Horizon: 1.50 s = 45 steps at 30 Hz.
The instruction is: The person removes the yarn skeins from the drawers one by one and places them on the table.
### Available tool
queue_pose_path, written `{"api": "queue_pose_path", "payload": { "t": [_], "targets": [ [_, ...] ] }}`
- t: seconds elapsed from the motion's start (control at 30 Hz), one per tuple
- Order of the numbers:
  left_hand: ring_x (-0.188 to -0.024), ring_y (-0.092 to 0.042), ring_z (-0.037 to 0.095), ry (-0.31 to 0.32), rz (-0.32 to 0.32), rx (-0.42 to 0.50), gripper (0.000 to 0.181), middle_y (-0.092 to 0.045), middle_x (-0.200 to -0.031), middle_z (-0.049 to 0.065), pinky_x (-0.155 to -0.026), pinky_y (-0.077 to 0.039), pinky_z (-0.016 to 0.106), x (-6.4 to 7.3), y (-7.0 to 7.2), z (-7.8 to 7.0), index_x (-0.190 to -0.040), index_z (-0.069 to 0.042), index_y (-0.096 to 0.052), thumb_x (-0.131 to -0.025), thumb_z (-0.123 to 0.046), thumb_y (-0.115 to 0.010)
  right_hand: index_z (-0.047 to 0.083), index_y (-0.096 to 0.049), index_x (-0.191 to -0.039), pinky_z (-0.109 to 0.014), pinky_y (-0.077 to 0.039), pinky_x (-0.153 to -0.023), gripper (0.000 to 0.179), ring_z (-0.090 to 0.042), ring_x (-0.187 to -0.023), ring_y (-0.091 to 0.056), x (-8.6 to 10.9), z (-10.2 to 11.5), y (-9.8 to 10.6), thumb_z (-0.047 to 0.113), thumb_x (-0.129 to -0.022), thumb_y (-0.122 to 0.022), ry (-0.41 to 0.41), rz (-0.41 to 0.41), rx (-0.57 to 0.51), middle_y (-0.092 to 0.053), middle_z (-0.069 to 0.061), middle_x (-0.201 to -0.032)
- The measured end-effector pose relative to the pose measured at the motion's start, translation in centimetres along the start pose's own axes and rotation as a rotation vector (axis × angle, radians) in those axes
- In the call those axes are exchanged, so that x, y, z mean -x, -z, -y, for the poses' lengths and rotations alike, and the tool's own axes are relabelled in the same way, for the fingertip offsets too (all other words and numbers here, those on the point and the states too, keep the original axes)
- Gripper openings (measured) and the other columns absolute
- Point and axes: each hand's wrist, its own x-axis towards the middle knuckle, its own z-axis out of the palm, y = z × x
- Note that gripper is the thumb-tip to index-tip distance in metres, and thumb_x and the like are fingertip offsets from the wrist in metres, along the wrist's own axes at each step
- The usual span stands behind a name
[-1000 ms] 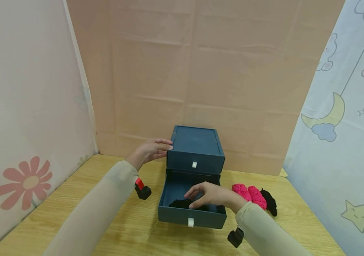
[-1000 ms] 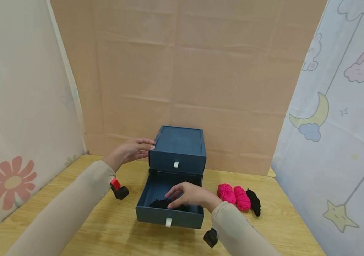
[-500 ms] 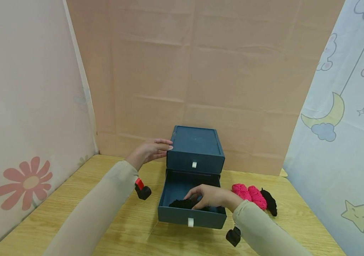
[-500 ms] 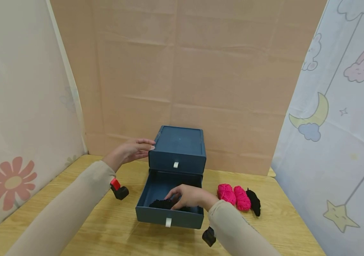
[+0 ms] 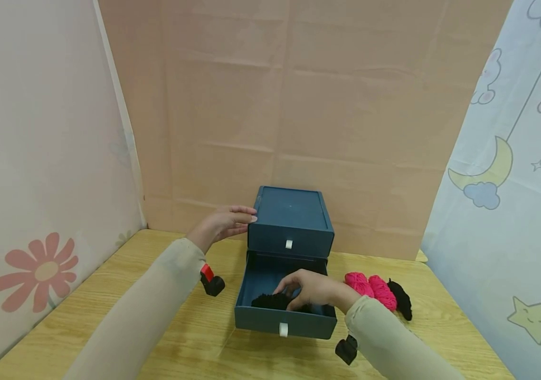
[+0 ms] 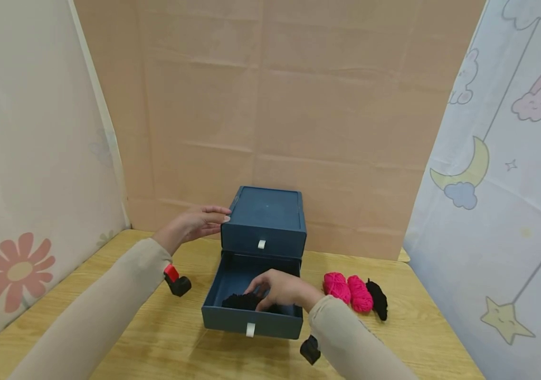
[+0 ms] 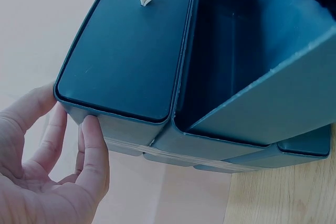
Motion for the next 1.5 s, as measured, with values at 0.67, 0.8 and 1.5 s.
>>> {"api": "queue_pose_path", "payload": {
  "t": [0.67, 0.8, 1.5],
  "targets": [
    [-0.098, -0.057, 0.021, 0.016, 0.001, 0.043, 0.034, -0.055, -0.117, 0.010, -0.095, -0.045, 0.033, -0.1, 0.0, -0.1, -0.120, -0.007, -0.059, -0.087, -0.013, -0.065, 0.009, -0.061, -0.118, -0.049, -0.048, -0.086, 0.040, -0.032, -0.111, -0.050, 2.3, 1.4, 4.9, 0.016, -0.080, -0.073, 0.022, -0.303, -0.176, -0.055, -0.016, -0.123],
    [-0.099, -0.057, 0.021, 0.016, 0.002, 0.043, 0.035, -0.055, -0.118, 0.010, -0.095, -0.045, 0.034, -0.1, 0.0, 0.0, -0.121, -0.007, -0.058, -0.087, -0.013, -0.065, 0.005, -0.057, -0.121, -0.048, -0.046, -0.091, 0.044, -0.032, -0.110, -0.050, 3.4, 1.4, 6.7, 0.015, -0.081, -0.071, 0.033, -0.364, -0.275, -0.053, -0.019, -0.121],
    [-0.100, -0.058, 0.021, 0.000, 0.000, 0.014, 0.035, -0.056, -0.120, 0.009, -0.094, -0.046, 0.034, 0.1, 0.1, 0.1, -0.119, -0.008, -0.060, -0.086, -0.016, -0.067, 0.011, -0.032, -0.144, -0.012, -0.043, -0.055, 0.059, 0.005, -0.082, -0.054, 10.7, -8.5, 13.4, 0.014, -0.091, -0.059, -0.034, -0.668, -0.734, -0.015, -0.018, -0.151]
  ]
}}
